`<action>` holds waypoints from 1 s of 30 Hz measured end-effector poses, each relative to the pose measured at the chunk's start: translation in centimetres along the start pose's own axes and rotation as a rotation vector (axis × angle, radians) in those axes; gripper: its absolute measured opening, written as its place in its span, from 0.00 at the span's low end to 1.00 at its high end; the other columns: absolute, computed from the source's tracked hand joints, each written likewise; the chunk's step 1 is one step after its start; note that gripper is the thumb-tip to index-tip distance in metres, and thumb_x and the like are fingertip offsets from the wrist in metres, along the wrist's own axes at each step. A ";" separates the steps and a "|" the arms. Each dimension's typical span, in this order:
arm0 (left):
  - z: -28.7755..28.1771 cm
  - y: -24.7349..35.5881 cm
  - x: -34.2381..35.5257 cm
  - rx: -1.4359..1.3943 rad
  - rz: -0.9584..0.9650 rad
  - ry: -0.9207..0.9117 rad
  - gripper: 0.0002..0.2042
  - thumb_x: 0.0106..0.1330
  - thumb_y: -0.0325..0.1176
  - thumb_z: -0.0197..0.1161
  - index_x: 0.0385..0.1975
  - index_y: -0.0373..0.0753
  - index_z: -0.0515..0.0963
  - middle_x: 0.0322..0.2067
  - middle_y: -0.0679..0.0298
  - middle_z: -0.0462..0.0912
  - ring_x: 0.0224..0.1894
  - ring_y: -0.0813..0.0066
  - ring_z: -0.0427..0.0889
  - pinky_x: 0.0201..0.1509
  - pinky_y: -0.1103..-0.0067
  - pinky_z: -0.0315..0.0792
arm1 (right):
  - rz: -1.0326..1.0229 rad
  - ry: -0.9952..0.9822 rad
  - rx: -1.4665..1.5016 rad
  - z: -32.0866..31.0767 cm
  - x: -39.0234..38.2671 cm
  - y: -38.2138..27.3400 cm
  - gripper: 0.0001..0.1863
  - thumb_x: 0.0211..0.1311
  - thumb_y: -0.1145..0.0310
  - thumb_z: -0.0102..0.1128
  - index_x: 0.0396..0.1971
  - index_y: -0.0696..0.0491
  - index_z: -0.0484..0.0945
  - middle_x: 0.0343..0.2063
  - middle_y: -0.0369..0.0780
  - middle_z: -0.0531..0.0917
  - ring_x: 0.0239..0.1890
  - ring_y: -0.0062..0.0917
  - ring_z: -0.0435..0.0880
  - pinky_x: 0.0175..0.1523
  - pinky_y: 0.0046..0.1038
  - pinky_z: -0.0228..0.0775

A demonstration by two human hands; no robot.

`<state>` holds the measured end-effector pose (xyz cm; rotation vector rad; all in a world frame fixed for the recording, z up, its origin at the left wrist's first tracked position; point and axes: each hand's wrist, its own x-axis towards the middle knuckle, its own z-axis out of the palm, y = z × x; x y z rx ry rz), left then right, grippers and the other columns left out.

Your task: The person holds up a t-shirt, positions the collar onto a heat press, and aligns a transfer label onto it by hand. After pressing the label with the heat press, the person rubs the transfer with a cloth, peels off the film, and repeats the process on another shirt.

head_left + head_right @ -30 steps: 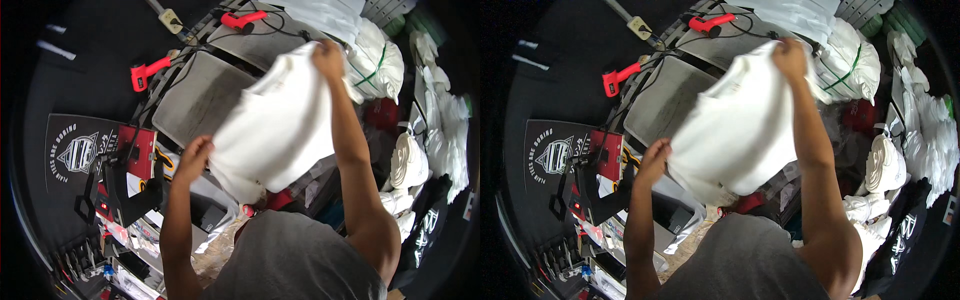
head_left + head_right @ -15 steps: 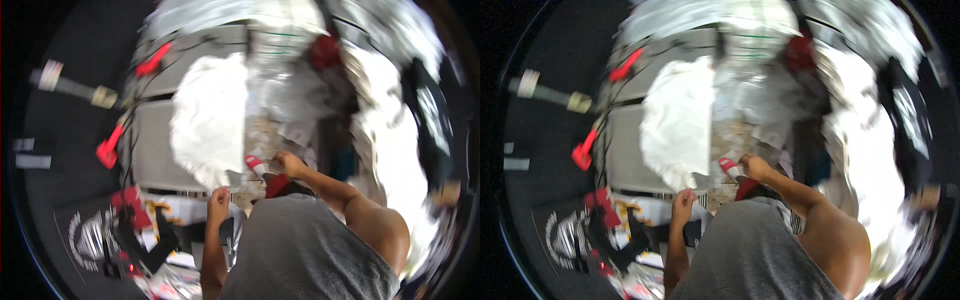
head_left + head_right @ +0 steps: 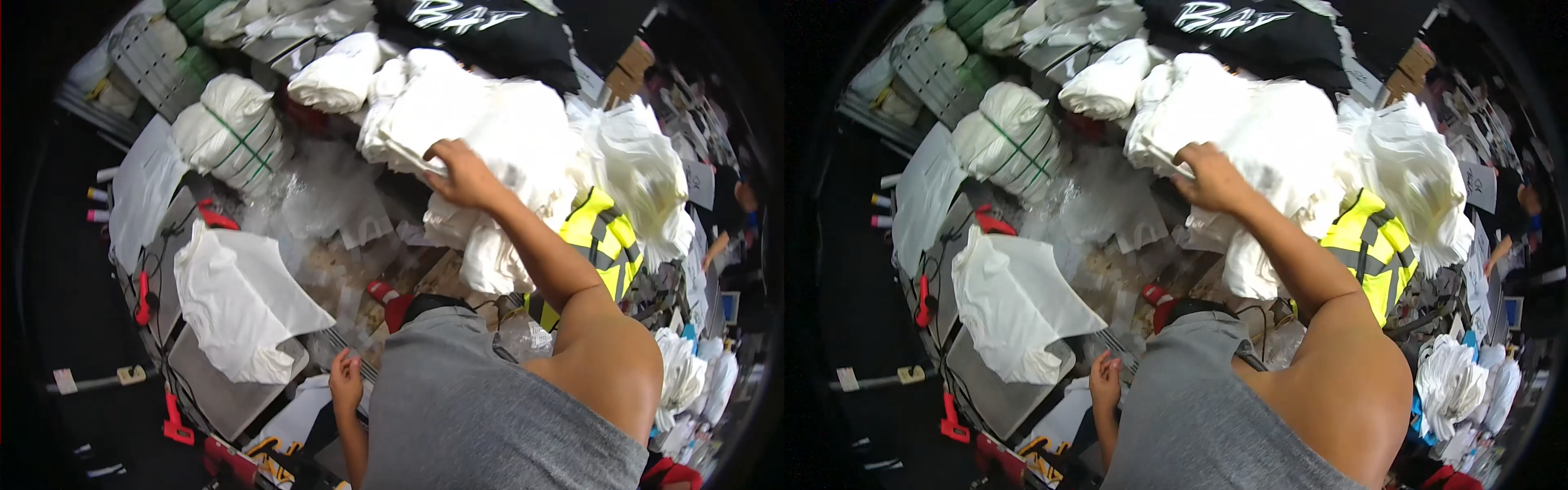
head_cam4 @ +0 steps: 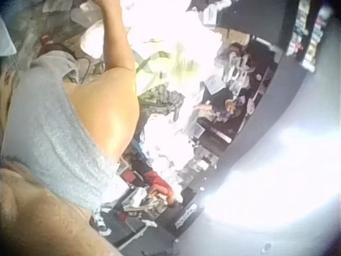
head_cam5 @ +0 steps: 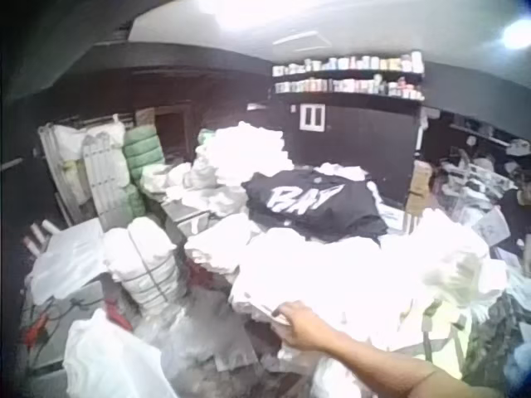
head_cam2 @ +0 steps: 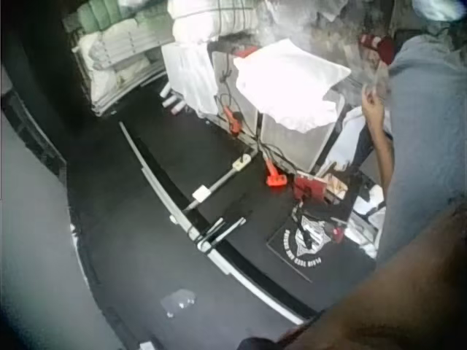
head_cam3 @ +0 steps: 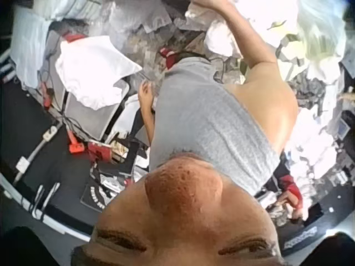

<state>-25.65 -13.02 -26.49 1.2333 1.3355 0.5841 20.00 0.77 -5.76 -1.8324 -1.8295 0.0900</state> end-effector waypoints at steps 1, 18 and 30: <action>-0.2 -0.7 -0.6 0.015 -0.033 0.034 0.20 0.74 0.30 0.60 0.62 0.32 0.71 0.48 0.52 0.84 0.50 0.69 0.84 0.53 0.76 0.77 | 0.079 -0.049 -0.119 -1.9 -0.9 1.2 0.18 0.57 0.65 0.68 0.46 0.53 0.78 0.48 0.46 0.80 0.53 0.45 0.77 0.57 0.43 0.72; -0.2 1.4 3.8 0.380 0.124 0.087 0.18 0.69 0.37 0.64 0.56 0.36 0.77 0.38 0.55 0.85 0.37 0.66 0.85 0.43 0.73 0.78 | -0.044 -0.147 -0.520 -6.5 -9.3 7.3 0.25 0.50 0.61 0.75 0.47 0.51 0.78 0.64 0.46 0.71 0.67 0.47 0.68 0.69 0.49 0.63; 2.1 -1.0 2.2 0.391 0.145 0.045 0.18 0.69 0.36 0.64 0.56 0.37 0.77 0.42 0.55 0.87 0.42 0.66 0.86 0.48 0.73 0.78 | 0.076 -0.264 -0.170 -9.4 -9.0 7.3 0.17 0.50 0.58 0.76 0.36 0.52 0.82 0.50 0.41 0.79 0.53 0.41 0.74 0.55 0.38 0.71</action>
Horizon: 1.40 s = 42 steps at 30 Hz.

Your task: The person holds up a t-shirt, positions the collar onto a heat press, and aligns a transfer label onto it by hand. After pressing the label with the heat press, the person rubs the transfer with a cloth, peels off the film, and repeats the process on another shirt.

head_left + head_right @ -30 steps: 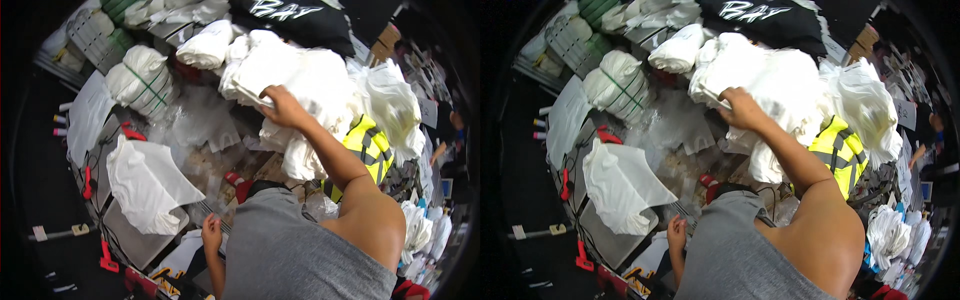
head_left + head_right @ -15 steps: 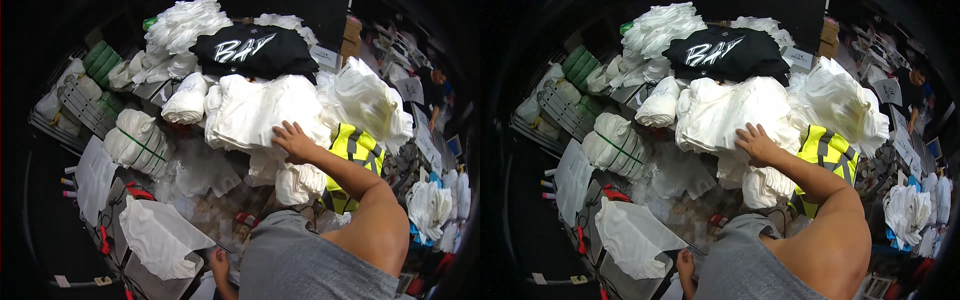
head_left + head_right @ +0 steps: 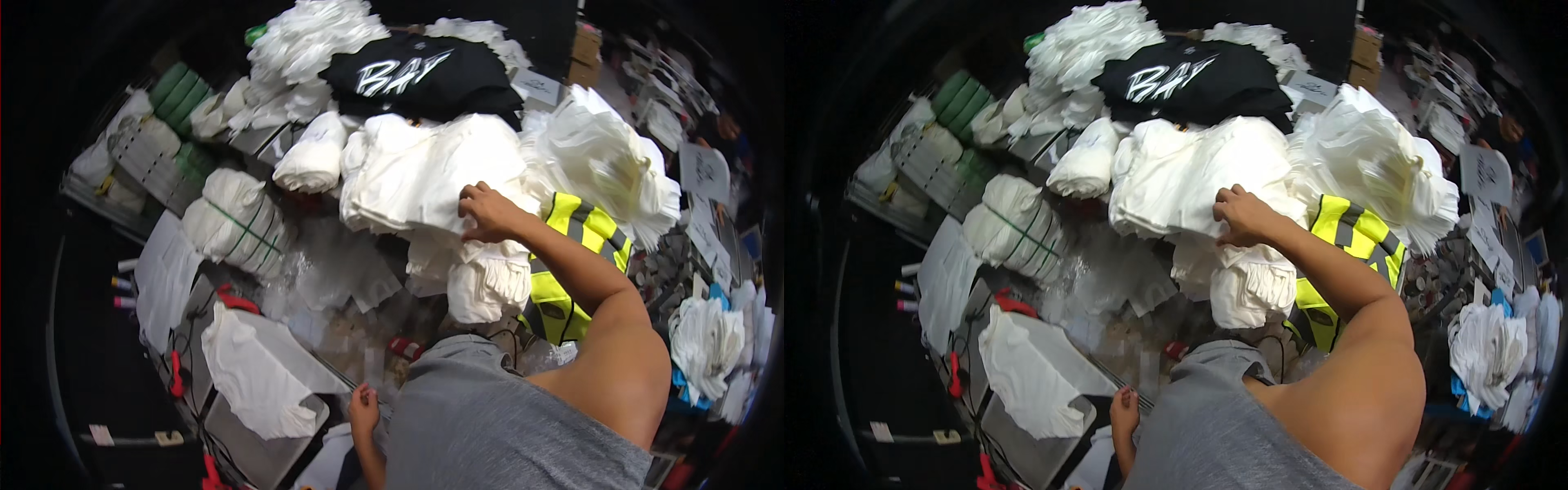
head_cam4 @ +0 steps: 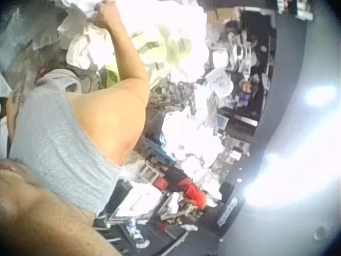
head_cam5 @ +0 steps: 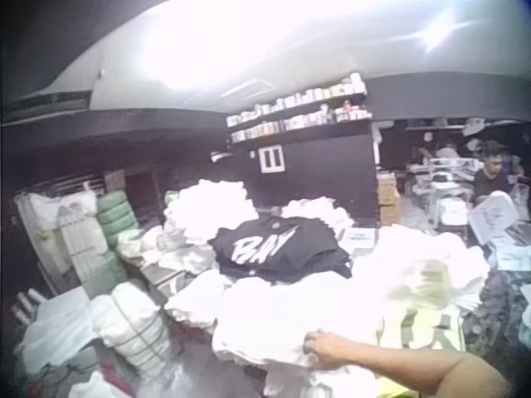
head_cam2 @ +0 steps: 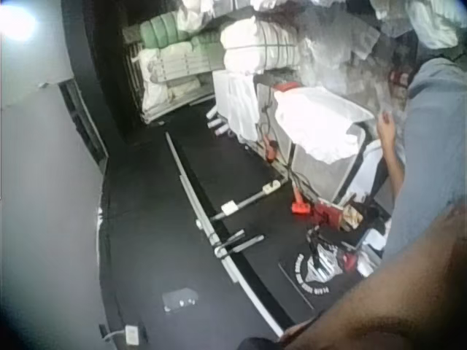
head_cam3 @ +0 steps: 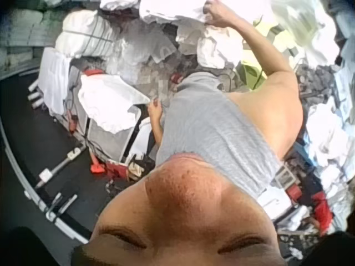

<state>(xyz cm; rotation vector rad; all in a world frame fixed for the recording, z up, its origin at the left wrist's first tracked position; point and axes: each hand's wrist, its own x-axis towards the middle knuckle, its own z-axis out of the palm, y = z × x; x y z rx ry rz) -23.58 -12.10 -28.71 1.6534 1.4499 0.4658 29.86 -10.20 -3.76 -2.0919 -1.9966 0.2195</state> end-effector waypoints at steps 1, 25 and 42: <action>0.0 1.5 0.0 -0.001 -0.009 -0.019 0.18 0.70 0.36 0.64 0.56 0.37 0.76 0.42 0.55 0.87 0.43 0.67 0.86 0.49 0.73 0.78 | -0.036 0.022 -0.098 0.3 -0.7 -0.5 0.21 0.48 0.58 0.77 0.39 0.51 0.81 0.52 0.42 0.76 0.55 0.41 0.73 0.55 0.40 0.70; 1.9 3.6 -2.3 -0.116 -0.080 -0.025 0.14 0.74 0.37 0.58 0.52 0.36 0.79 0.42 0.52 0.87 0.43 0.60 0.87 0.49 0.71 0.78 | 0.597 0.556 0.177 -0.4 4.7 19.4 0.35 0.59 0.54 0.68 0.59 0.65 0.73 0.50 0.51 0.82 0.40 0.34 0.84 0.45 0.34 0.77; -11.3 21.2 -7.6 -0.333 0.511 0.578 0.24 0.67 0.30 0.67 0.62 0.33 0.71 0.52 0.55 0.83 0.54 0.61 0.83 0.63 0.73 0.73 | -0.892 -0.937 0.369 -3.9 6.3 -23.1 0.21 0.64 0.70 0.66 0.55 0.61 0.77 0.38 0.49 0.87 0.41 0.35 0.87 0.46 0.33 0.76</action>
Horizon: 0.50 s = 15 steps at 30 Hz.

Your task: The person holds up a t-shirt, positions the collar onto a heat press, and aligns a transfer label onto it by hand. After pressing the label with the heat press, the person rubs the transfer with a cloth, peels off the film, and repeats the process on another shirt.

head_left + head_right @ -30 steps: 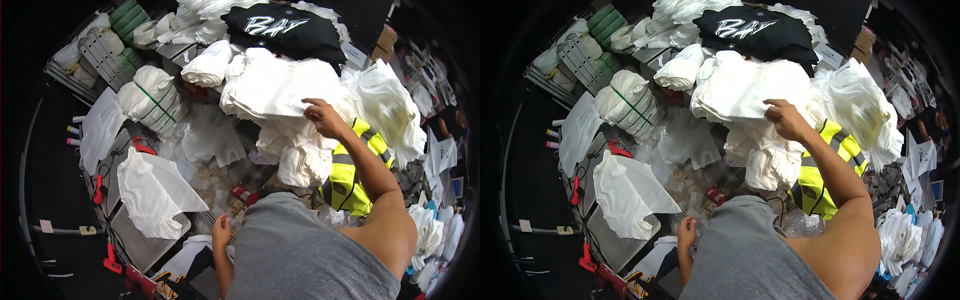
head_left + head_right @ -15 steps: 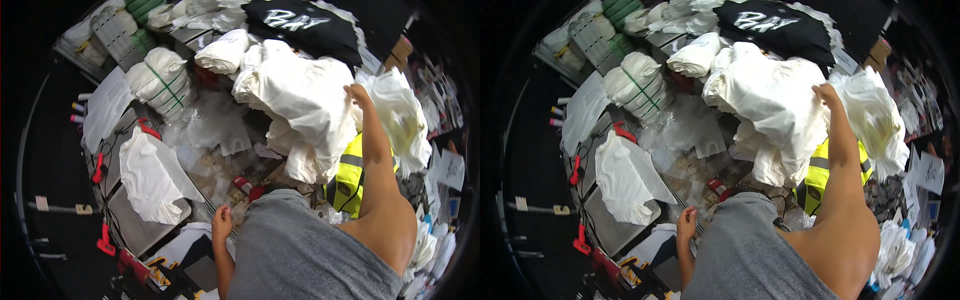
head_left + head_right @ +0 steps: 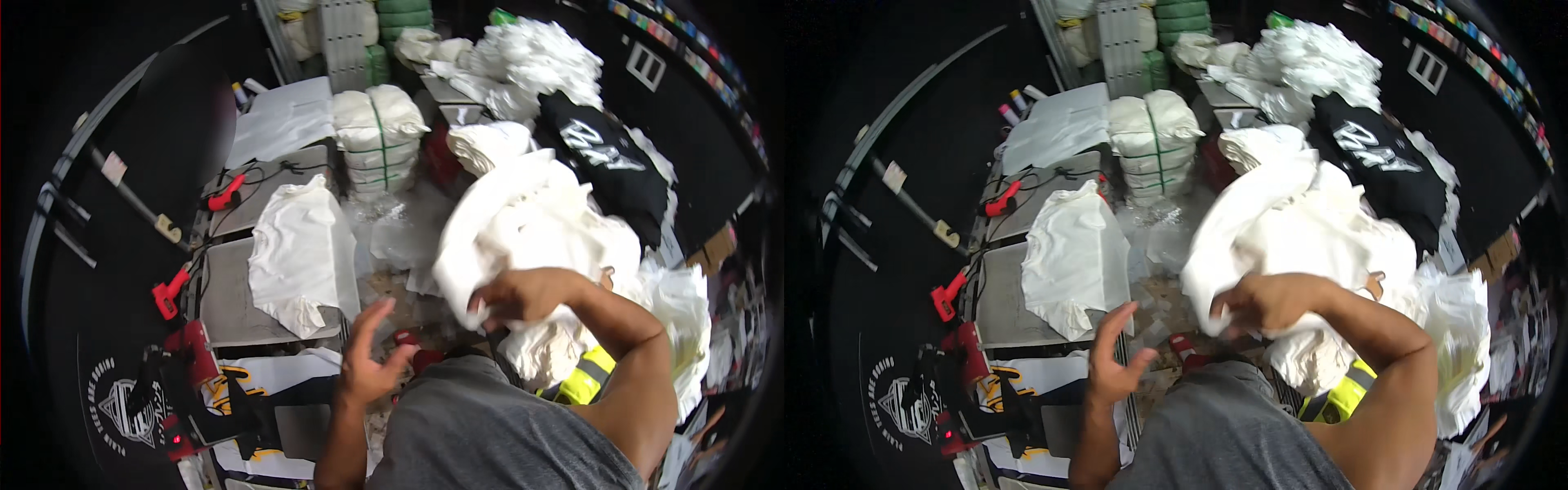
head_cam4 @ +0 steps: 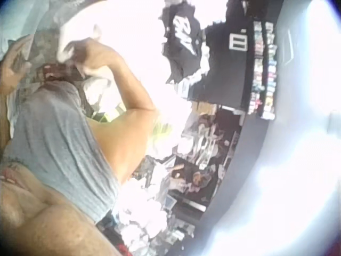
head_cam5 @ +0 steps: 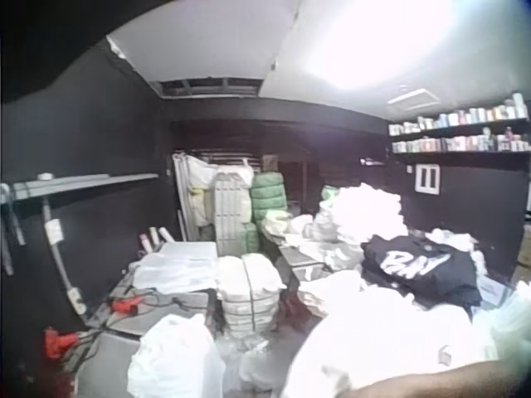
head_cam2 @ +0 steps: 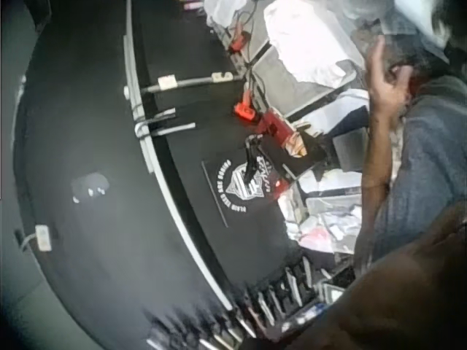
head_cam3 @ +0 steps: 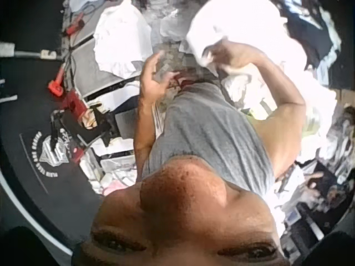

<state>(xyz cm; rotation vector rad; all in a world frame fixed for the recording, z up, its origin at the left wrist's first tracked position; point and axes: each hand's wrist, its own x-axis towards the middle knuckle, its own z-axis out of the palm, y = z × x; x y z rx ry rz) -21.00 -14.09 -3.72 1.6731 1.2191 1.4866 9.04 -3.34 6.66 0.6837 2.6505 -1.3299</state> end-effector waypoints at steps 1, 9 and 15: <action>0.1 1.6 1.5 0.113 0.141 -0.077 0.24 0.66 0.29 0.68 0.61 0.33 0.73 0.52 0.54 0.83 0.54 0.60 0.83 0.60 0.73 0.76 | 0.043 -0.095 -0.024 -0.7 1.9 -3.8 0.16 0.65 0.69 0.68 0.50 0.59 0.81 0.37 0.49 0.87 0.40 0.38 0.87 0.46 0.34 0.76; -0.5 -1.2 -1.3 0.092 -0.095 -0.054 0.09 0.68 0.28 0.65 0.44 0.32 0.79 0.28 0.57 0.77 0.25 0.71 0.78 0.28 0.77 0.73 | -0.300 0.065 -0.394 -11.6 9.9 -9.6 0.18 0.52 0.64 0.81 0.42 0.53 0.85 0.26 0.37 0.82 0.23 0.27 0.80 0.30 0.28 0.69; -5.6 3.5 0.6 -0.271 -0.104 0.449 0.11 0.71 0.29 0.62 0.48 0.30 0.76 0.33 0.63 0.80 0.33 0.78 0.78 0.34 0.78 0.71 | -0.270 0.294 -0.464 -19.3 16.3 2.0 0.17 0.50 0.71 0.71 0.42 0.60 0.82 0.38 0.44 0.85 0.42 0.34 0.83 0.54 0.31 0.73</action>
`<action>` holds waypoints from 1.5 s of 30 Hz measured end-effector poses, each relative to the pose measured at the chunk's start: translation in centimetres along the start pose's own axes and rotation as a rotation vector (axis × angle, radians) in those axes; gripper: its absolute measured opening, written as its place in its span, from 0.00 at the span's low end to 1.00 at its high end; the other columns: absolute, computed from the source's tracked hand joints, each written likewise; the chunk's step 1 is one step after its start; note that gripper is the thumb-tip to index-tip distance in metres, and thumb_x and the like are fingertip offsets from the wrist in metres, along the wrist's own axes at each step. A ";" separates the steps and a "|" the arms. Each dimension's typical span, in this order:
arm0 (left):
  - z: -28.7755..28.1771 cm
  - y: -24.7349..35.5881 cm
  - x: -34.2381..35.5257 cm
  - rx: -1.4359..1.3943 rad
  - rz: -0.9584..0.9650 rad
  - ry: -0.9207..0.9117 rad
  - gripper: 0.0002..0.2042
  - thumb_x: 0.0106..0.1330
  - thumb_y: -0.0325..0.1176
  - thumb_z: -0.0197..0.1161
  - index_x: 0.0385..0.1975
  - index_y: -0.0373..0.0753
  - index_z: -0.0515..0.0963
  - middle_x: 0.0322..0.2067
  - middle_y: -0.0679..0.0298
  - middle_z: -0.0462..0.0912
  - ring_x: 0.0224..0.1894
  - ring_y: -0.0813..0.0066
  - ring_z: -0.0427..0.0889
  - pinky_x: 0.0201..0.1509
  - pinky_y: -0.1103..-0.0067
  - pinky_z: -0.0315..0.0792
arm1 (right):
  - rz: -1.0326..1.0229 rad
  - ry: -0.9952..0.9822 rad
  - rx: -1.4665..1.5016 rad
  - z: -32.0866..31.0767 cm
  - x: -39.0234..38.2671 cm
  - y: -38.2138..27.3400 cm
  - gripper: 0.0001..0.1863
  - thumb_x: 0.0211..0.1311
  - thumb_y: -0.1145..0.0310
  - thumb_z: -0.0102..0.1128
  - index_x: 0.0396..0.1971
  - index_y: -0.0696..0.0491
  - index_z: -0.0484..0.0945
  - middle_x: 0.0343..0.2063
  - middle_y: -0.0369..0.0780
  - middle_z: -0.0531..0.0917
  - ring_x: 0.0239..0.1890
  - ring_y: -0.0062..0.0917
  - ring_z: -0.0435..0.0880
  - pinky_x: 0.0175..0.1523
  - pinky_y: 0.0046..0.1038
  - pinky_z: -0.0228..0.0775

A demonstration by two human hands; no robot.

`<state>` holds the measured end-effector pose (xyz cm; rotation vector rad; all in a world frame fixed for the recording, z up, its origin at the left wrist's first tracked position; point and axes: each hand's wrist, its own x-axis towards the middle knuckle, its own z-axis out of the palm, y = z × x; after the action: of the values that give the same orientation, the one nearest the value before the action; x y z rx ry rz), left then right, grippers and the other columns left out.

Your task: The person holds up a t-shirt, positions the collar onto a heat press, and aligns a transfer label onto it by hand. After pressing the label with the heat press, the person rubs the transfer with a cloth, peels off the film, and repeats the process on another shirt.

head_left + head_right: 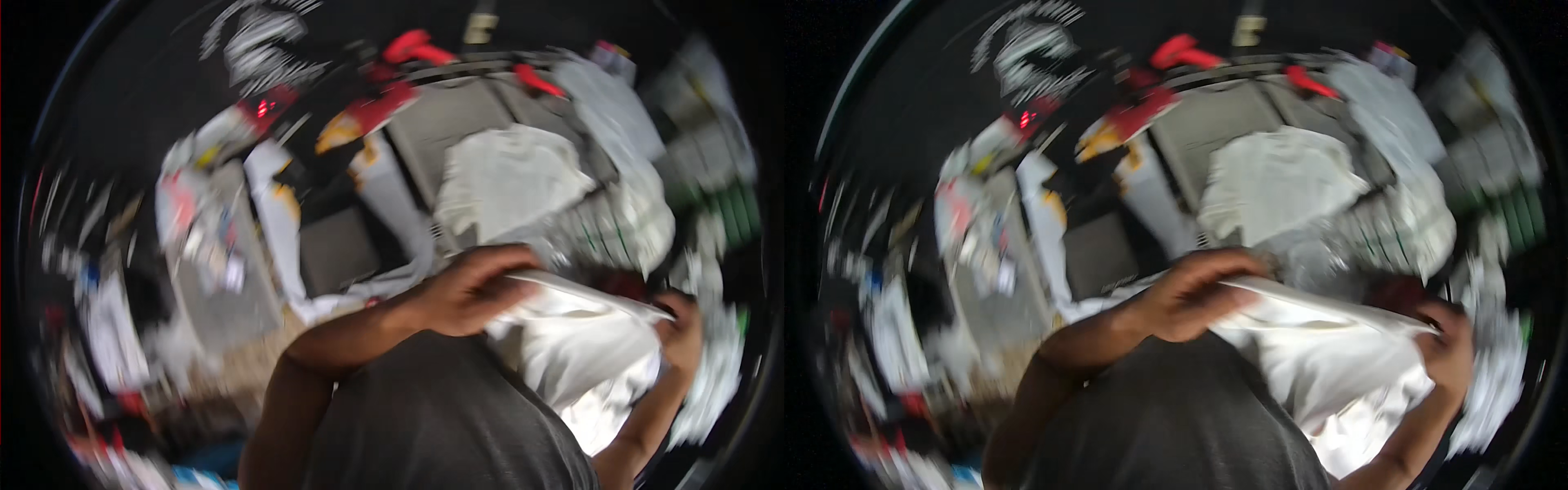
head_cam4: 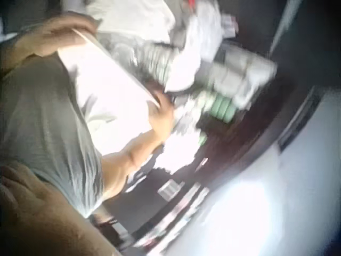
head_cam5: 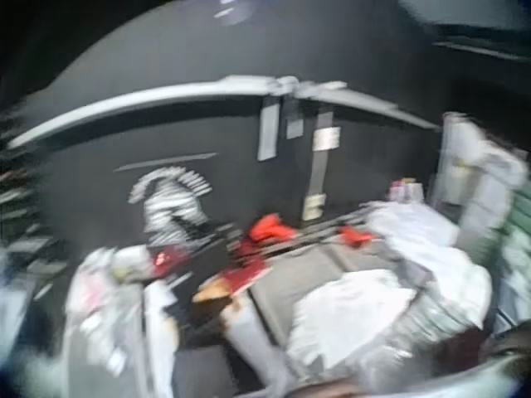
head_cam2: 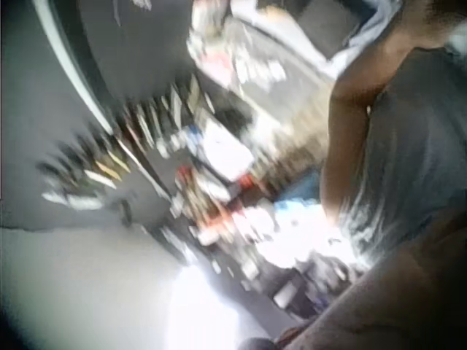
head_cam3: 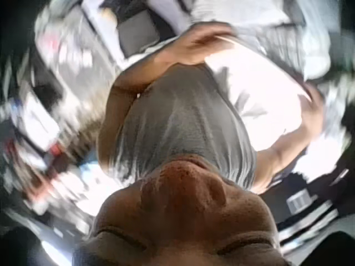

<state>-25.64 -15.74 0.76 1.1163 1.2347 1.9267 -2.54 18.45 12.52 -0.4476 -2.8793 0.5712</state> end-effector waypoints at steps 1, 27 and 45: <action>-0.1 0.6 0.4 -0.058 0.065 -0.081 0.10 0.72 0.30 0.62 0.47 0.31 0.76 0.34 0.62 0.80 0.35 0.78 0.79 0.36 0.77 0.72 | -0.084 -0.013 -0.101 -3.5 1.5 2.0 0.17 0.53 0.72 0.60 0.44 0.60 0.81 0.42 0.45 0.83 0.45 0.33 0.82 0.54 0.30 0.72; -4.9 -5.7 -23.5 0.873 -0.384 0.550 0.08 0.64 0.26 0.69 0.42 0.36 0.82 0.39 0.53 0.86 0.40 0.60 0.87 0.45 0.71 0.80 | -0.092 -0.540 0.287 14.0 7.9 -2.9 0.10 0.56 0.86 0.67 0.36 0.60 0.79 0.32 0.36 0.81 0.35 0.19 0.79 0.42 0.22 0.71; -3.4 0.2 -39.7 1.408 -0.518 0.883 0.09 0.62 0.19 0.64 0.40 0.39 0.83 0.38 0.51 0.87 0.42 0.52 0.86 0.43 0.66 0.79 | -0.305 -0.756 0.158 28.4 7.1 -8.7 0.05 0.58 0.78 0.65 0.35 0.59 0.82 0.35 0.47 0.85 0.36 0.39 0.85 0.42 0.35 0.75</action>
<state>-9.70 -49.58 -13.06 0.2182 3.1756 0.9158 -17.77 3.30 -9.14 0.3082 -3.4374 1.0860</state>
